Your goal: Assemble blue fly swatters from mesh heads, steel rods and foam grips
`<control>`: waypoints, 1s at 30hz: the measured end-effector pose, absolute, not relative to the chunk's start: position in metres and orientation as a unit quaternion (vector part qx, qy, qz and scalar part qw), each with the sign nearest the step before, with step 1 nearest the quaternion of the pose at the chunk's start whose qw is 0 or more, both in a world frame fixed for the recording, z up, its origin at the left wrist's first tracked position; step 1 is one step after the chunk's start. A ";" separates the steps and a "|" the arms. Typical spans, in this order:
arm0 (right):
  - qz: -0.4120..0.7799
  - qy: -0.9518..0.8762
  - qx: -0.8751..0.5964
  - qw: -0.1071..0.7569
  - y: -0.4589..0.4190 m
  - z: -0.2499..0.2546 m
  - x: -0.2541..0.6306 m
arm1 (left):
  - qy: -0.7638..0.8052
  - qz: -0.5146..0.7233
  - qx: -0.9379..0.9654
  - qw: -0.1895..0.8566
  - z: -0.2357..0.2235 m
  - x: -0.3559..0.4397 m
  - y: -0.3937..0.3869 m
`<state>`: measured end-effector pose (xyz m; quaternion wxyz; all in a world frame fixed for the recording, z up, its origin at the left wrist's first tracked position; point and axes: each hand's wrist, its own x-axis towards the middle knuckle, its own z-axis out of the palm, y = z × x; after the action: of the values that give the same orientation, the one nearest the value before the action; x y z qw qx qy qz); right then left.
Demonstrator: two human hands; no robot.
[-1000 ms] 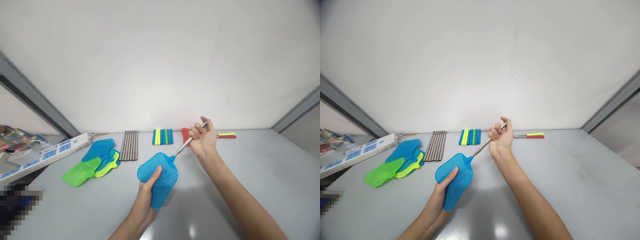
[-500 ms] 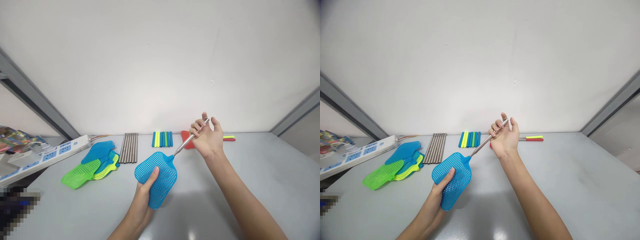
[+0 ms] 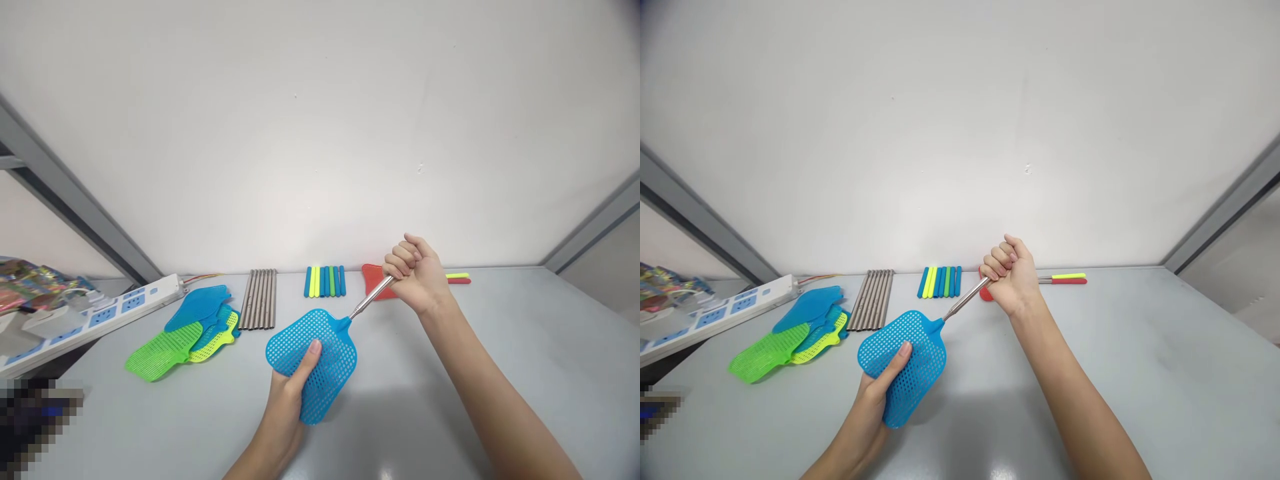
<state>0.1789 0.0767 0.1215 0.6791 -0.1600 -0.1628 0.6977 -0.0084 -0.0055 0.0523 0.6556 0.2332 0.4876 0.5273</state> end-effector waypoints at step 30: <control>0.696 -0.115 -0.166 0.689 0.077 0.114 0.177 | 0.486 0.510 0.214 0.677 0.056 -0.007 -0.009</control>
<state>0.1771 0.0773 0.1142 0.6893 -0.1662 -0.1151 0.6957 -0.0069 -0.0087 0.0558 0.6765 0.2142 0.4861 0.5101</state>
